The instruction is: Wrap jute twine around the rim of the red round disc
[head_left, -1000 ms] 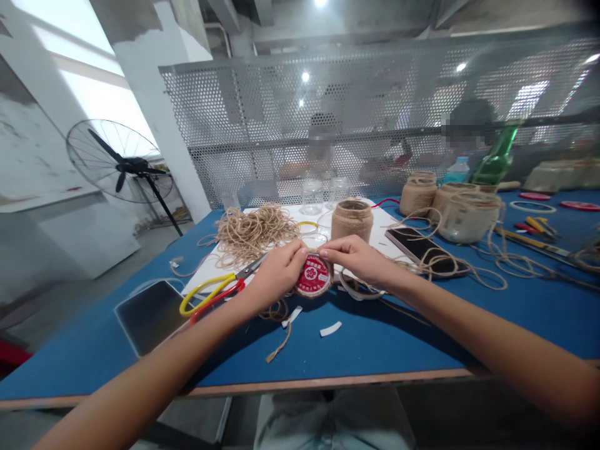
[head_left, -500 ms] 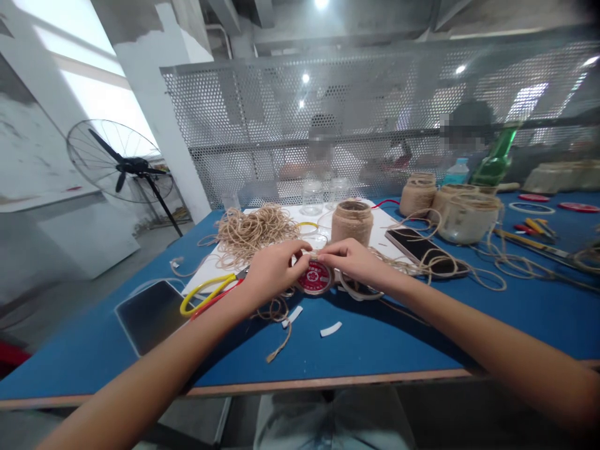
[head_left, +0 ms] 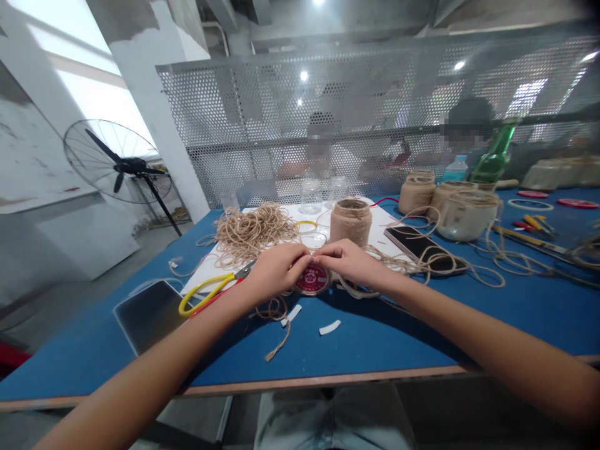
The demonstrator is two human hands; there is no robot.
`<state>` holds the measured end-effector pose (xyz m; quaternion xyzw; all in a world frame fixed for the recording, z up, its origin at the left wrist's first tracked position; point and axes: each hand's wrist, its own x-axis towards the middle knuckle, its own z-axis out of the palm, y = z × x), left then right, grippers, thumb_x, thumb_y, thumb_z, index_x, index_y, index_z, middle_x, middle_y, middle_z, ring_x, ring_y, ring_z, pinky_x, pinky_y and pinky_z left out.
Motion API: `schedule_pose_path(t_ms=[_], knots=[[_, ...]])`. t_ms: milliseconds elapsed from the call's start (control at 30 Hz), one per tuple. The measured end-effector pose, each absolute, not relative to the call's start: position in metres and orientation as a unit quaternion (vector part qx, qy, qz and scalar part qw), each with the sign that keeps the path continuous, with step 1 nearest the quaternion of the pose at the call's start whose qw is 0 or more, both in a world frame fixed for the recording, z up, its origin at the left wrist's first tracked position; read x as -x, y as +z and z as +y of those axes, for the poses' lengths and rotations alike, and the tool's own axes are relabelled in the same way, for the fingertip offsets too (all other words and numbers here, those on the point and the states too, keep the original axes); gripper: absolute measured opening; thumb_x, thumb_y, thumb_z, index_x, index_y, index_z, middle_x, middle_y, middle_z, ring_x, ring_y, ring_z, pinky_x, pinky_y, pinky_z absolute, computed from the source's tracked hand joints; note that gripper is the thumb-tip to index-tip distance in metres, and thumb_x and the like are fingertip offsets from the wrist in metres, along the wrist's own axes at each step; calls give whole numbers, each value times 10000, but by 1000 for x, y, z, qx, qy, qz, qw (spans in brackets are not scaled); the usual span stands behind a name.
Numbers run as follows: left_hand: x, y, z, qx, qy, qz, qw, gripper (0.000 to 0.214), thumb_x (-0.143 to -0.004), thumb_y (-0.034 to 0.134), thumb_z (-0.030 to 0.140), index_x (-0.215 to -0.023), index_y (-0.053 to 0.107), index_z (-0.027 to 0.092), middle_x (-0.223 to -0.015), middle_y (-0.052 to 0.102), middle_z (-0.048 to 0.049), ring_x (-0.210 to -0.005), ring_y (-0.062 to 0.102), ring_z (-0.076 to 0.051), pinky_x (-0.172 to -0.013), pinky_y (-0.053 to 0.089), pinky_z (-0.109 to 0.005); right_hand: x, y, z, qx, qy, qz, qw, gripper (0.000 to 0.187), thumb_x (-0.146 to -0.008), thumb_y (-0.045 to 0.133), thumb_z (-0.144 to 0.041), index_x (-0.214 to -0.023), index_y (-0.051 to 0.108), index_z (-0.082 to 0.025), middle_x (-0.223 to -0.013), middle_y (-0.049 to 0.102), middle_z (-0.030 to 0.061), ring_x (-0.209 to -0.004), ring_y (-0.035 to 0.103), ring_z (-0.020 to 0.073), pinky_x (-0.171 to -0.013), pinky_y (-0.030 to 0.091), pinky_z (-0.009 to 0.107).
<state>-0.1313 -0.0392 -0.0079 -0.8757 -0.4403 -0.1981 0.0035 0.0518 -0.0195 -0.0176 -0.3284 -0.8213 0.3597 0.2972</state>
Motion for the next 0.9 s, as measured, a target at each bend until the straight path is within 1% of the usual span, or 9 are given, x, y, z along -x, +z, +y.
schedule_pose_path(t_ms=[100,200,300,367,467,567,700,800,900], knots=[[130,-8,-40,877,-190,-441,26,307,-879,316,343,-788,550,168,-758,599,-35,-699,511,-144,-631,352,-242,-51,-18,-20,329,355,-822,301,292,-795,475,-333,-867,681,-140,-723,642,23,-672,537,154,-576,387,245],[130,-8,-39,875,-199,-441,11,311,-876,321,343,-773,553,163,-750,596,-36,-693,508,-142,-623,349,-237,-51,-19,-17,329,349,-824,301,291,-793,481,-336,-874,682,-142,-720,643,27,-686,535,161,-588,390,253],[133,-9,-35,871,-214,-439,-42,311,-867,340,345,-768,565,155,-732,596,-27,-678,508,-133,-616,352,-229,-52,-19,-15,326,358,-822,299,288,-786,494,-339,-865,680,-134,-714,638,29,-687,531,158,-602,389,257],[135,-9,-32,866,-231,-431,-104,320,-862,346,355,-779,577,150,-725,599,-15,-668,513,-124,-612,361,-219,-54,-19,-14,324,371,-817,299,290,-783,497,-349,-852,675,-131,-711,633,28,-676,526,152,-600,386,255],[139,-7,-30,853,-253,-425,-167,388,-864,321,398,-790,600,139,-728,607,-9,-670,521,-121,-619,379,-215,-58,-20,-12,323,399,-801,309,303,-787,489,-374,-805,664,-127,-710,624,30,-660,517,144,-591,383,255],[140,-3,-31,840,-261,-450,-155,426,-865,309,425,-834,621,138,-758,631,-15,-703,540,-135,-656,392,-230,-63,-20,-10,313,438,-777,327,288,-782,502,-365,-768,649,-117,-715,617,36,-655,511,134,-608,388,258],[139,0,-33,842,-263,-445,-156,329,-847,383,376,-924,621,163,-877,654,-18,-780,571,-140,-697,408,-227,-66,-19,-7,296,484,-748,344,258,-783,512,-328,-777,641,-104,-713,611,37,-644,506,114,-644,389,259],[139,-2,-33,845,-273,-433,-153,294,-835,414,344,-932,625,164,-911,657,-24,-806,579,-139,-717,416,-222,-65,-18,-8,295,499,-738,345,252,-781,516,-318,-800,646,-103,-685,600,27,-618,495,108,-632,382,256],[139,-4,-32,849,-278,-427,-137,292,-841,407,330,-932,632,167,-918,663,-26,-809,584,-139,-722,417,-220,-65,-17,-10,300,505,-730,349,238,-777,521,-301,-791,646,-98,-673,592,26,-604,483,103,-620,374,255]])
